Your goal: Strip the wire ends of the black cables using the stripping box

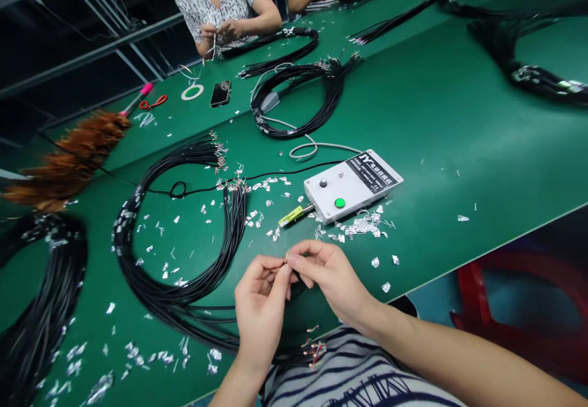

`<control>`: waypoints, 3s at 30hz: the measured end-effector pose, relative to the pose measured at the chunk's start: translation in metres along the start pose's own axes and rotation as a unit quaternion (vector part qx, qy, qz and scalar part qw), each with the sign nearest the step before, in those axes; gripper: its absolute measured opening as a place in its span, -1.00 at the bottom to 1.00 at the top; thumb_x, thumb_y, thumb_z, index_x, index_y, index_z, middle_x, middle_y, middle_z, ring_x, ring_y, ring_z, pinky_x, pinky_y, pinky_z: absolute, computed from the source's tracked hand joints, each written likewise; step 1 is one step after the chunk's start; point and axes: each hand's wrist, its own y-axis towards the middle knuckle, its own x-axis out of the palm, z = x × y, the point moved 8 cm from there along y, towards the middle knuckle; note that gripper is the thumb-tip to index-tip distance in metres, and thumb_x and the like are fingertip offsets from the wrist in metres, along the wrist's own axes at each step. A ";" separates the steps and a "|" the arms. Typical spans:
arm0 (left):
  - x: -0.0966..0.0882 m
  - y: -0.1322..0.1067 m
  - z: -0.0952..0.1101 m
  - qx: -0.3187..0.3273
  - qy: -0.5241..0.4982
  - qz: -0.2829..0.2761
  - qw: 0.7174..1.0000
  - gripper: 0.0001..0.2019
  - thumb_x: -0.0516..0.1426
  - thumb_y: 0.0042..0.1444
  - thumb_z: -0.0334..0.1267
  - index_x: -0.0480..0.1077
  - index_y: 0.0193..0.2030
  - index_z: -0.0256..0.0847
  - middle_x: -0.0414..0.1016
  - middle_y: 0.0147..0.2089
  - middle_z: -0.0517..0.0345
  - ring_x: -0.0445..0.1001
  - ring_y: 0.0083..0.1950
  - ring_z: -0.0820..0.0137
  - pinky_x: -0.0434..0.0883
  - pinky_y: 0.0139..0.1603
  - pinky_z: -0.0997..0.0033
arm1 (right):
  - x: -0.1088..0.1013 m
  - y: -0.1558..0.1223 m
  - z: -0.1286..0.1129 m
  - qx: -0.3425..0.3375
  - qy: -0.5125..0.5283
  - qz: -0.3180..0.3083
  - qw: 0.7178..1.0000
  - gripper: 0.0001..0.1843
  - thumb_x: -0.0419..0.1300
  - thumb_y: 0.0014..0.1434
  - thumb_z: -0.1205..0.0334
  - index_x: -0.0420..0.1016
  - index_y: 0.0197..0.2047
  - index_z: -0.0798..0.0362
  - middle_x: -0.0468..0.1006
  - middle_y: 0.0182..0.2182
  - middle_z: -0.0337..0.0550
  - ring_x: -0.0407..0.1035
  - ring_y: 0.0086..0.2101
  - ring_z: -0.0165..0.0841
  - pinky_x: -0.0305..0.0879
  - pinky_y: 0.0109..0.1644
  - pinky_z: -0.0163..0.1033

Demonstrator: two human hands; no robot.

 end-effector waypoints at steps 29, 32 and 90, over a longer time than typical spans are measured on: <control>0.000 0.006 -0.011 -0.041 -0.131 0.041 0.990 -0.76 0.36 -0.02 -0.14 0.48 -0.35 -0.25 0.44 -0.36 0.20 0.35 -0.54 0.58 0.34 -0.57 0.59 | 0.002 -0.001 -0.008 -0.103 -0.089 -0.028 0.990 -0.73 0.30 0.13 0.05 0.42 -0.41 0.06 0.42 -0.56 -0.31 0.37 -0.57 -0.47 0.24 -0.52 -0.35; -0.003 0.003 -0.005 0.009 -0.064 0.052 0.997 -0.81 0.32 0.06 -0.18 0.48 -0.33 -0.24 0.44 -0.30 0.18 0.38 -0.52 0.58 0.36 -0.54 0.58 | -0.001 -0.004 -0.018 -0.180 -0.176 -0.001 0.968 -0.82 0.24 0.19 0.17 0.47 -0.41 0.06 0.40 -0.46 -0.29 0.34 -0.55 -0.51 0.28 -0.48 -0.35; -0.009 0.006 -0.004 0.063 -0.188 0.089 0.976 -0.78 0.32 0.08 -0.18 0.39 -0.37 -0.23 0.33 -0.26 0.23 0.30 -0.53 0.66 0.29 -0.49 0.57 | -0.018 -0.001 0.006 0.016 0.040 0.085 0.995 -0.79 0.33 -0.07 0.12 0.47 -0.43 0.07 0.22 -0.62 -0.42 -0.04 -0.61 -0.57 -0.16 -0.52 -0.33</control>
